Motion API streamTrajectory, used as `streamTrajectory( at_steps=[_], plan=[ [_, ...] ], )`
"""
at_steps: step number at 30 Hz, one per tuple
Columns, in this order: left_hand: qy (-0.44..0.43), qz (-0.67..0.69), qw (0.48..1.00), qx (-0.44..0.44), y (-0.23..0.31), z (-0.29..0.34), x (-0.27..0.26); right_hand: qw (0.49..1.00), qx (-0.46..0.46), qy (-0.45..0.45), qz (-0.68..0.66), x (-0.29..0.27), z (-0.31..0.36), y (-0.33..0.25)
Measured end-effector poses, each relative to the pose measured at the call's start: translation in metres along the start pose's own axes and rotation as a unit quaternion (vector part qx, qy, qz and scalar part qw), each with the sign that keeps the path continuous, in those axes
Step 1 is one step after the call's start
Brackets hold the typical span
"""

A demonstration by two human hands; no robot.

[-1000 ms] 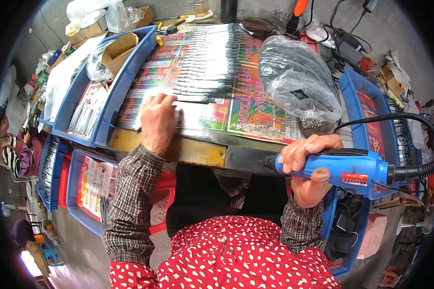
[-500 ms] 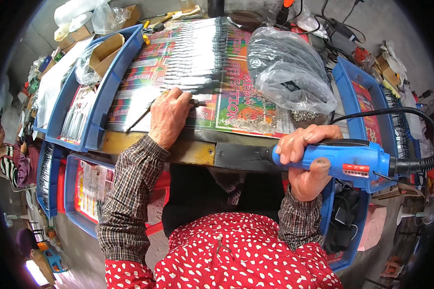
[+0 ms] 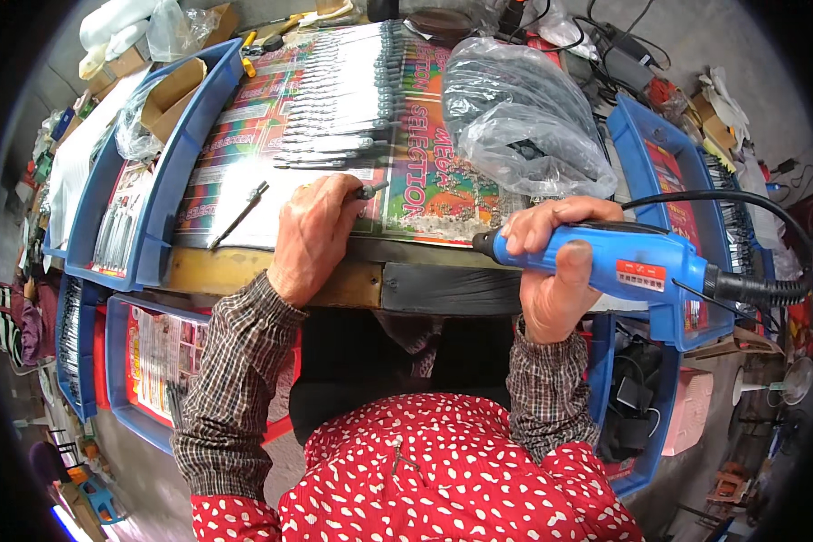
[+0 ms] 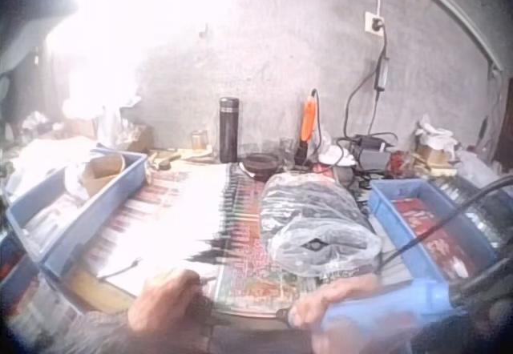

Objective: The person assembles small metal shafts and plastic components at a workbench using an electric screwdriver.

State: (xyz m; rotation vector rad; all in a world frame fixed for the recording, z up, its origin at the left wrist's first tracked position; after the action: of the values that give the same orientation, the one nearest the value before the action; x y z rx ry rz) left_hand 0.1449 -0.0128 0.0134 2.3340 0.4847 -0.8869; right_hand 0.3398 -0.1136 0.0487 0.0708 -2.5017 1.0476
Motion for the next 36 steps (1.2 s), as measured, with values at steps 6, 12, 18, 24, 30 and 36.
streamTrajectory(
  at_steps=[6, 12, 18, 24, 30, 36],
  plan=[
    [0.011, 0.114, 0.992, -0.051, 0.012, 0.001, -0.005, 1.0, -0.005, 0.016, 0.003, 0.001, -0.007, 0.011],
    [-0.035, 0.242, 0.948, -0.205, 0.01, 0.011, -0.001, 1.0, -0.012, 0.016, -0.01, 0.0, -0.01, 0.018],
    [-0.003, 0.199, 0.973, -0.118, 0.016, 0.013, 0.003, 0.999, -0.02, 0.023, -0.011, -0.003, -0.012, 0.021],
    [-0.026, 0.186, 0.98, -0.063, 0.035, 0.014, 0.007, 0.999, -0.03, 0.022, 0.016, -0.003, -0.009, 0.016],
    [-0.01, 0.095, 0.991, 0.09, 0.055, 0.021, 0.015, 1.0, -0.011, 0.014, 0.002, 0.0, -0.006, 0.007],
    [-0.011, 0.017, 0.99, 0.138, 0.058, 0.032, 0.027, 0.999, 0.012, 0.012, -0.028, 0.002, -0.003, -0.004]
  ],
)
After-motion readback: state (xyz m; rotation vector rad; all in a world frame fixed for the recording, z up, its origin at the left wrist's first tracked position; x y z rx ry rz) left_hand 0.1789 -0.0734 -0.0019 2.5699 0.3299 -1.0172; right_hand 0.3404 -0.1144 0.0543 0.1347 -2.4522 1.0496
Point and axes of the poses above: each hand's wrist, its own z-axis away from the middle knuckle, its own x-axis out of the palm, y = z × x, the point moved 4 cm from there along -z, towards the middle knuckle, and after that the axes turned 2 degrees about -z, right-handed, at the moved point
